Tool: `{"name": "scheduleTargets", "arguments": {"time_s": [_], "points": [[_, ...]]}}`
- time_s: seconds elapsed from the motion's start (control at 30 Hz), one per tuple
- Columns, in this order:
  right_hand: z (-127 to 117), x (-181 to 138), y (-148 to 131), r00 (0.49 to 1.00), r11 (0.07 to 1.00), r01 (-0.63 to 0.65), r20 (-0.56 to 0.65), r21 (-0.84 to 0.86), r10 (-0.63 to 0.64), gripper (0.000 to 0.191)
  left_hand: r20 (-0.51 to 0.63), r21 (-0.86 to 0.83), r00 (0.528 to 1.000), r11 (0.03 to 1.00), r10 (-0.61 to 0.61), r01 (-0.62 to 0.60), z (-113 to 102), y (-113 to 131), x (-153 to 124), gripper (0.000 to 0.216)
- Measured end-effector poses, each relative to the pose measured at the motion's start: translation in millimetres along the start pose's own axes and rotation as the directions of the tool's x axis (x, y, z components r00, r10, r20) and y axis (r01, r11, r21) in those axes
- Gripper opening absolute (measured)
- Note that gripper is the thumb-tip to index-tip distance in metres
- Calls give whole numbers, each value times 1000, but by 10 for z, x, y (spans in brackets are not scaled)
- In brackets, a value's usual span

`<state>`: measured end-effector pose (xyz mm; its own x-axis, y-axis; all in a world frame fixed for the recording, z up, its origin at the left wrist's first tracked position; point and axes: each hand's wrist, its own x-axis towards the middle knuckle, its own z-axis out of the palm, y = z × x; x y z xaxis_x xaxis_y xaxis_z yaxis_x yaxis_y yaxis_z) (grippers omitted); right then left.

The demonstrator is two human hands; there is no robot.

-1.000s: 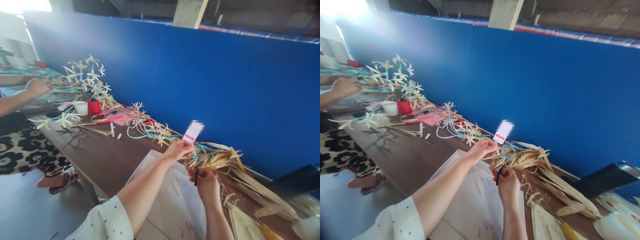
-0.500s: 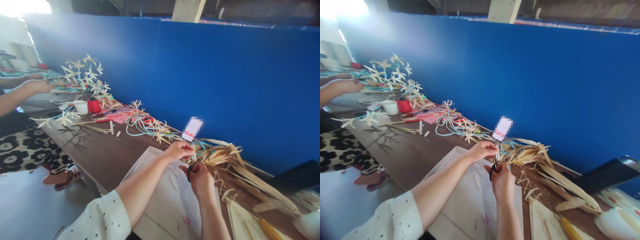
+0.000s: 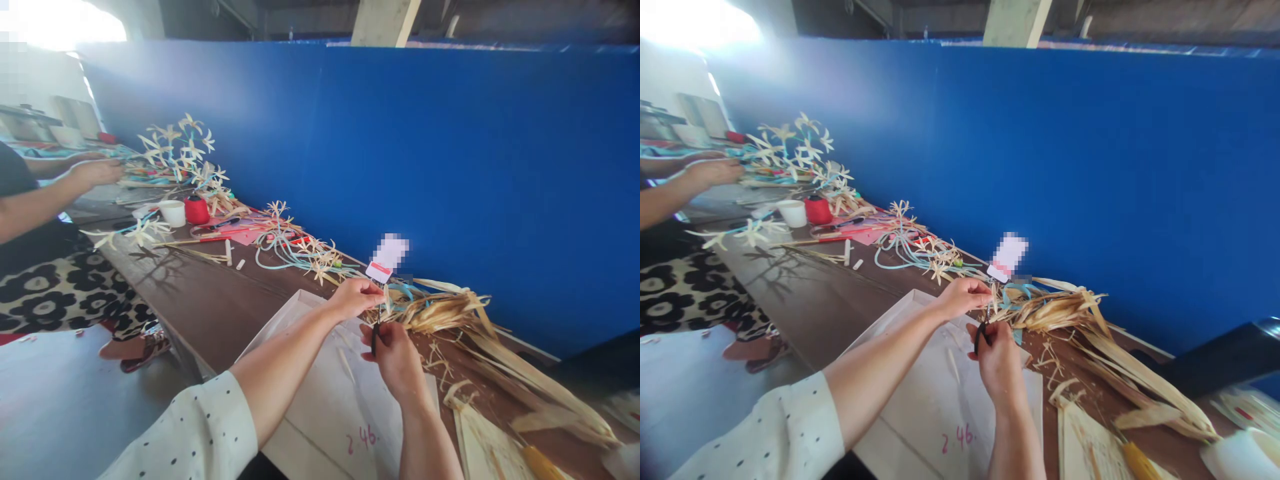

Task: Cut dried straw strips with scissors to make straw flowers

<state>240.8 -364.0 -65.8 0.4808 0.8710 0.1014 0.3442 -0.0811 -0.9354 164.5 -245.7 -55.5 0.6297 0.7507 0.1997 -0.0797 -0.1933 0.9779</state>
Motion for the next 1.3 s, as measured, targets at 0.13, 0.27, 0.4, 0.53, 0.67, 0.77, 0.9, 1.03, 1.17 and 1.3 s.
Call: {"name": "scheduleTargets", "arguments": {"time_s": [0.13,0.27,0.4,0.53,0.67,0.77,0.9,1.03,1.17,1.3], "points": [[9,16,31,998,997,-27,57,70,23,27,12,-15,1000,1000,5,-5,7,35,-22,32],[-8,6,0,999,1000,-16,48,22,15,25,24,-22,1000,1000,16,-15,5,65,-37,32],[-45,-29,-62,996,976,-58,-73,-209,43,31,1,-17,1000,1000,-5,5,21,49,-29,32],[-53,-32,-56,980,958,-126,-179,-256,81,43,-8,2,1000,1000,4,-4,53,16,-17,32],[-56,-9,1,980,970,-102,-189,-220,60,45,-35,16,999,1000,0,1,60,-20,0,32],[-60,-5,10,992,987,-51,-118,-153,33,36,-49,-8,999,1000,-2,2,43,-42,16,32],[-49,-5,-1,999,996,-46,-4,73,47,29,-57,-4,998,1000,-1,1,22,-39,23,32],[-53,10,21,997,991,-62,46,121,57,30,-69,30,998,1000,3,-1,16,-4,14,32],[-85,10,4,999,997,-43,1,-64,43,31,-69,67,997,998,26,-21,10,15,2,33],[-88,-6,-70,990,959,-96,-127,-266,64,32,-36,103,995,990,96,-92,13,31,-22,29]]}}
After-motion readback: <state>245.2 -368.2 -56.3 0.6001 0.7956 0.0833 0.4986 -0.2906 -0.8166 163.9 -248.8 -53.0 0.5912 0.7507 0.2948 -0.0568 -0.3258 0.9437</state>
